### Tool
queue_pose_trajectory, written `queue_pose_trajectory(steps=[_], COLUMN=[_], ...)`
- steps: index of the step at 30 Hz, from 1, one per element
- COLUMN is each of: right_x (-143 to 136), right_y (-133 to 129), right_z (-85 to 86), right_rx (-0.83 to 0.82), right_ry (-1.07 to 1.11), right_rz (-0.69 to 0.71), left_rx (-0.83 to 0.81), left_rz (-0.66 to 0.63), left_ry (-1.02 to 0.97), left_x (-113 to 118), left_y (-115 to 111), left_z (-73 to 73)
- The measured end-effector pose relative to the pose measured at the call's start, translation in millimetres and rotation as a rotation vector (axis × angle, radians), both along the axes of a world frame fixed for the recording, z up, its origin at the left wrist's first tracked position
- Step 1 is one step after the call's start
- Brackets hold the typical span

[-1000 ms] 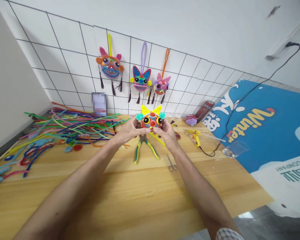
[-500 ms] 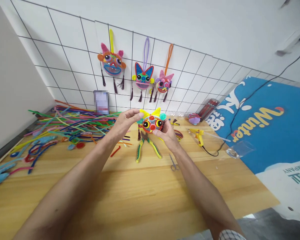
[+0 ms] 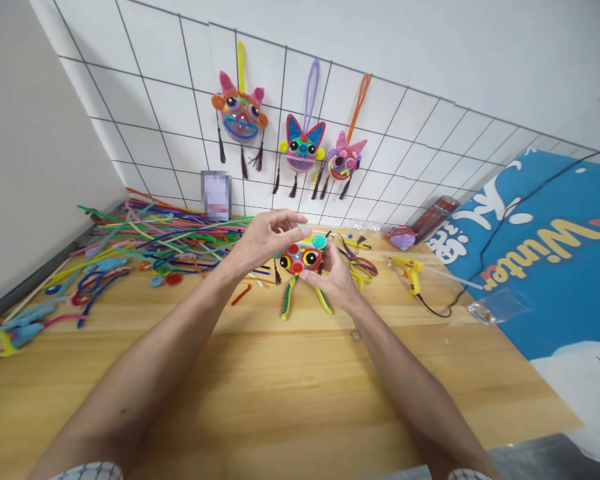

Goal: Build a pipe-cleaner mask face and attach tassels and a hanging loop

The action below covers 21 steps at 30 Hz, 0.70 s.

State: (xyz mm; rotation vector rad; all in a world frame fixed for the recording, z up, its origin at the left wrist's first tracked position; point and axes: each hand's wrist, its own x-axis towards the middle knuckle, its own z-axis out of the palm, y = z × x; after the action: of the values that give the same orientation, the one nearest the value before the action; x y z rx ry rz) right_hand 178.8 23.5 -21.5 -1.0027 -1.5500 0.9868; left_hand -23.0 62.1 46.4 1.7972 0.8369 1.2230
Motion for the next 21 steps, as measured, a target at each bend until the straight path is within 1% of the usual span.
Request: queue_pose_trajectory(steps=[2,6,8,10,13,16,21], right_x=[-3.4,-7.7,-8.0,-7.5,-6.3,-5.4,-4.8], right_y=[-2.5,-4.9,-5.3,-5.6,-5.7,-4.8,-2.9], right_z=[-1.8,-5.9,-6.5,-5.8,-3.9,-3.7,-6.6], right_rx=[0.024,0.079,0.077,0.065,0.048,0.048,0.032], right_ry=[-0.078,-0.143,-0.163,-0.176,-0.162,-0.122,-0.067], right_rz=[-0.029,-0.076,-0.085,-0.087,-0.075,-0.050,-0.038], left_rx=[-0.001,-0.036,-0.052,-0.080,-0.125,-0.134,-0.113], left_rz=[0.004,0.040,0.051,0.030,-0.038,-0.084,-0.065], left_ry=[0.038,0.019,0.014,0.009,-0.018,-0.044,-0.049], left_x=[0.1,1.4,1.8,1.5,0.2,-0.3,-0.3], left_y=[0.8,3.1,2.7,1.8,1.7,4.3,6.0], left_z=[-1.0,-3.5,-3.3,-2.4,-1.9,-3.9,-6.0])
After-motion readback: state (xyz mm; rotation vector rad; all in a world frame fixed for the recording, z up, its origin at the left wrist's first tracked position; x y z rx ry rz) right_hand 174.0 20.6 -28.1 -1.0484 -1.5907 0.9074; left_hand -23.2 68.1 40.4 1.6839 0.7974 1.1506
